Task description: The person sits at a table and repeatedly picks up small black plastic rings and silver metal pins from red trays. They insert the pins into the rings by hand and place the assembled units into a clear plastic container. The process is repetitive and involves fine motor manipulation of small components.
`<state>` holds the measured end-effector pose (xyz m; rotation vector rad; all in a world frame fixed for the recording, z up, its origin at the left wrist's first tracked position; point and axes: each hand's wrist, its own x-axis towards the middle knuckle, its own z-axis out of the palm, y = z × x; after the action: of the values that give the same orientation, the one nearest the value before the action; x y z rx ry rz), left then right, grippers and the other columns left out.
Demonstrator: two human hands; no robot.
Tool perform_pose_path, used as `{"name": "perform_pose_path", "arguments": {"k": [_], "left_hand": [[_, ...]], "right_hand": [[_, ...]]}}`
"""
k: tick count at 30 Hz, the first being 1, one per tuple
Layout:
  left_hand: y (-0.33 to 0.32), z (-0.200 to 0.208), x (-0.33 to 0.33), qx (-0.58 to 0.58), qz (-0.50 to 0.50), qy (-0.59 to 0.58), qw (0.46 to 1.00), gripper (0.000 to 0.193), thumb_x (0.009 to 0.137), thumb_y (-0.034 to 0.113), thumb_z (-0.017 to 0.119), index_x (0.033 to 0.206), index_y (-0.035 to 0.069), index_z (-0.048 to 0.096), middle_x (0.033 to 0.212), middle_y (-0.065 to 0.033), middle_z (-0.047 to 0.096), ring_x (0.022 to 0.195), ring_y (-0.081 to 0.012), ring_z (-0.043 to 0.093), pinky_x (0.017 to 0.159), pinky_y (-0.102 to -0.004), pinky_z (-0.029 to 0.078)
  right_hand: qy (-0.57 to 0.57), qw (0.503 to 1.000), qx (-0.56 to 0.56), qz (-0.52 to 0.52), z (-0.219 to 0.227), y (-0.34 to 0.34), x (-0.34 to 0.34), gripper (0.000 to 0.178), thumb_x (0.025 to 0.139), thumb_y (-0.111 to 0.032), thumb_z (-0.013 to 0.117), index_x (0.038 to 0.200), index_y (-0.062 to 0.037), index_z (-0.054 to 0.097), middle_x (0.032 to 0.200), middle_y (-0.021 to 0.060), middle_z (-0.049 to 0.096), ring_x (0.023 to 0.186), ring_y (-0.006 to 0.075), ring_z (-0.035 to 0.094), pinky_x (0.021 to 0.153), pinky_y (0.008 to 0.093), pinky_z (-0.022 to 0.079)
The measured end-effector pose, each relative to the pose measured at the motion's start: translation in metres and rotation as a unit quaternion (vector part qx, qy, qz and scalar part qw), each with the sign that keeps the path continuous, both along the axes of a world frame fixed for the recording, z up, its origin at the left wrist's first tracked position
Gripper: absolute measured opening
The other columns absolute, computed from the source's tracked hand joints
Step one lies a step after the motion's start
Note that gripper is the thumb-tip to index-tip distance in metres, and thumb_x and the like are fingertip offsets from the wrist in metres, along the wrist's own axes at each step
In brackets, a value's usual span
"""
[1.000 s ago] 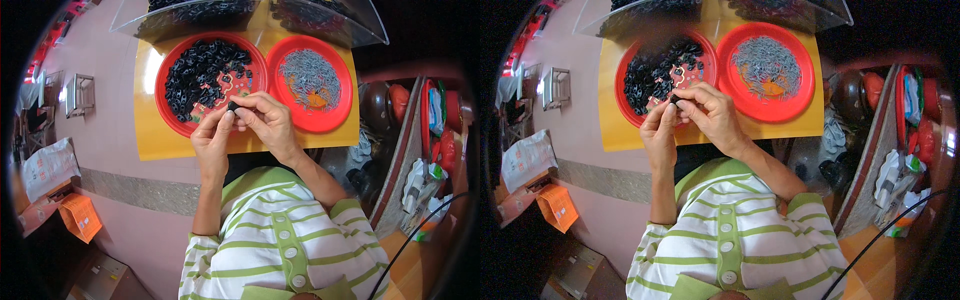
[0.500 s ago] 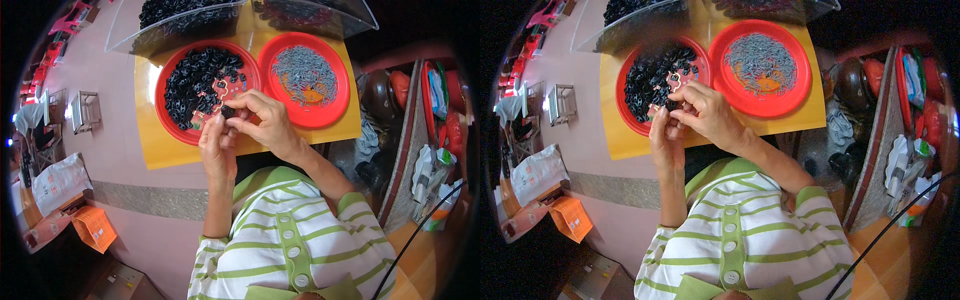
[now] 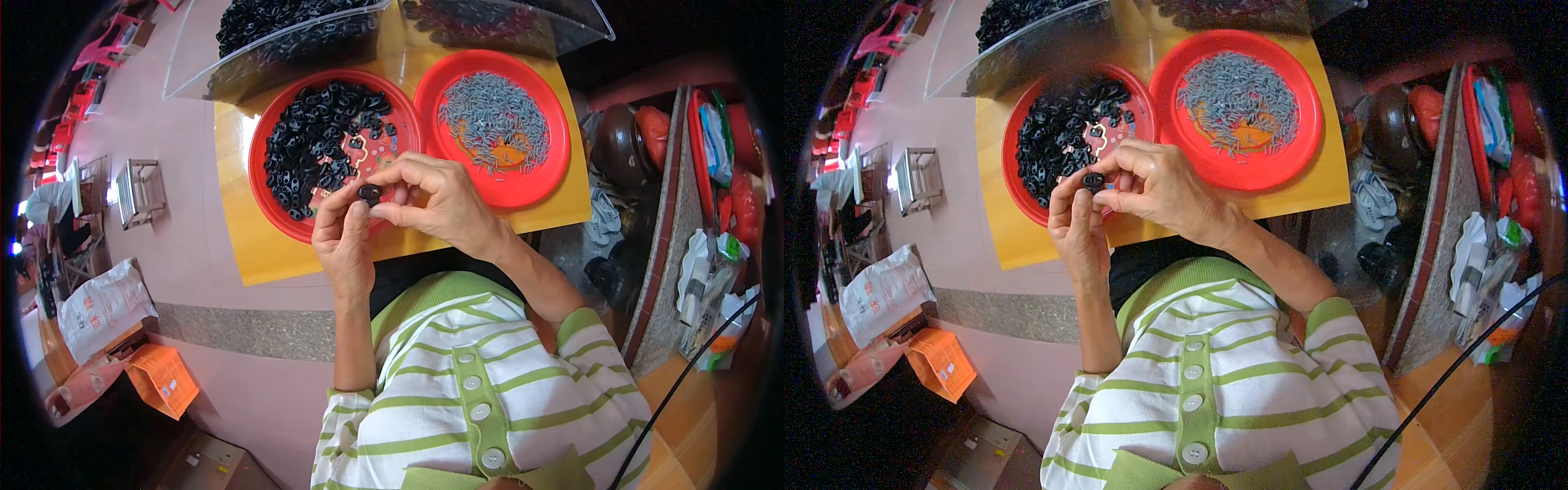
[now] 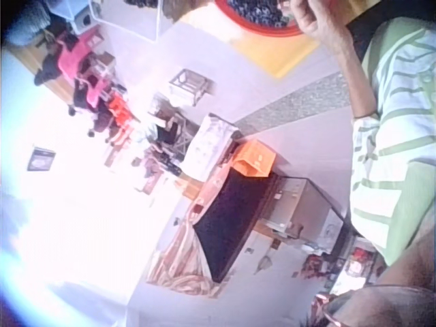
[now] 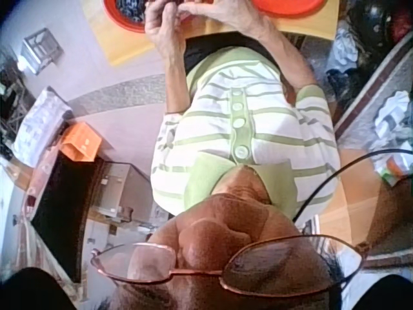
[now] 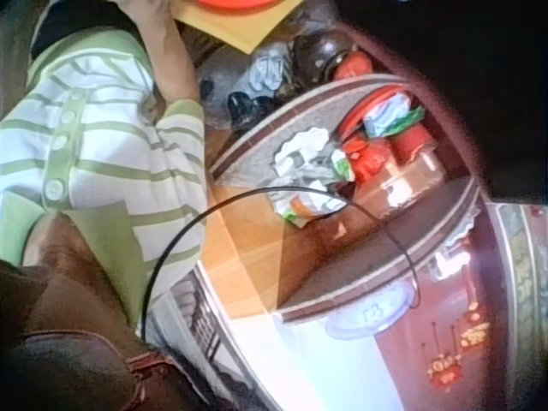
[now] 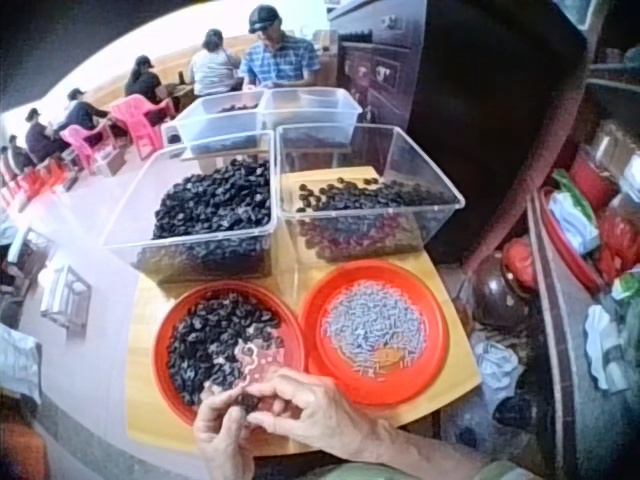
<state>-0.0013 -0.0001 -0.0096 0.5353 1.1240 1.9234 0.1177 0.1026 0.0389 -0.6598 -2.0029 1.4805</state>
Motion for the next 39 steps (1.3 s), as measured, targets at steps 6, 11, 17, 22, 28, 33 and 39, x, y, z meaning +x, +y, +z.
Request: {"name": "perform_pose_path", "arguments": {"k": [6,11,17,22,28,33,39], "left_hand": [[-0.002,0.001,0.001,-0.004,-0.010,0.008,1.000,0.024,0.089,0.000,0.054,0.113,-0.001,0.057,0.113,-0.0092,0.058,0.101,-0.0152,0.057,0.088,-0.0277,0.049],[-0.002,-0.003,-0.005,-0.030,-0.037,0.093,0.995,0.023,0.088,0.001,0.056,0.110,-0.001,0.061,0.111,-0.0082,0.059,0.102,-0.0140,0.055,0.089,-0.0263,0.046],[0.002,0.008,-0.004,-0.013,-0.022,0.163,0.986,0.019,0.085,0.001,0.061,0.104,-0.001,0.064,0.103,-0.0058,0.058,0.094,-0.0105,0.053,0.082,-0.0227,0.044],[0.000,0.005,-0.005,-0.032,-0.023,0.144,0.989,0.018,0.085,0.001,0.062,0.103,-0.001,0.064,0.102,-0.0059,0.058,0.092,-0.0093,0.054,0.079,-0.0218,0.045],[-0.001,0.000,-0.007,-0.036,-0.023,0.133,0.990,0.017,0.085,0.001,0.062,0.102,-0.002,0.064,0.102,-0.0059,0.058,0.089,-0.0087,0.055,0.077,-0.0211,0.047],[0.003,0.001,-0.006,-0.050,0.001,0.150,0.987,0.017,0.086,0.003,0.062,0.102,-0.001,0.064,0.101,-0.0063,0.060,0.090,-0.0087,0.055,0.076,-0.0208,0.048],[0.003,-0.003,-0.007,-0.074,0.007,0.131,0.989,0.018,0.087,0.004,0.060,0.104,-0.001,0.063,0.106,-0.0078,0.062,0.095,-0.0123,0.057,0.086,-0.0246,0.044]], "right_hand": [[-0.016,1.000,-0.002,0.026,-0.004,0.003,0.003,0.023,0.075,-0.005,0.072,0.096,-0.0004,0.063,0.079,0.0019,0.058,0.067,0.0060,0.054,0.058,0.0209,0.045],[0.018,0.997,-0.057,0.040,-0.009,0.006,0.005,0.021,0.076,-0.004,0.071,0.094,0.0006,0.062,0.077,0.0006,0.057,0.069,0.0048,0.053,0.059,0.0206,0.044],[0.012,0.997,-0.064,0.048,-0.009,0.008,0.005,0.018,0.078,-0.006,0.070,0.092,0.0001,0.061,0.076,0.0002,0.057,0.068,0.0040,0.053,0.058,0.0205,0.044],[-0.003,0.997,-0.060,0.056,-0.007,0.007,0.005,0.017,0.078,-0.006,0.069,0.088,0.0022,0.057,0.075,0.0071,0.059,0.067,0.0111,0.057,0.059,0.0268,0.045],[0.011,0.998,-0.044,0.046,-0.018,0.005,0.002,0.017,0.079,-0.007,0.070,0.092,0.0005,0.061,0.078,0.0017,0.061,0.067,0.0045,0.053,0.056,0.0221,0.042],[0.011,0.999,-0.001,0.047,-0.017,0.008,-0.001,0.017,0.080,-0.006,0.068,0.093,0.0020,0.061,0.078,0.0052,0.062,0.068,0.0083,0.057,0.057,0.0239,0.045],[0.010,0.999,0.006,0.038,-0.020,0.012,-0.005,0.017,0.079,-0.005,0.068,0.093,0.0024,0.061,0.080,0.0062,0.060,0.068,0.0102,0.058,0.057,0.0242,0.046]]}}
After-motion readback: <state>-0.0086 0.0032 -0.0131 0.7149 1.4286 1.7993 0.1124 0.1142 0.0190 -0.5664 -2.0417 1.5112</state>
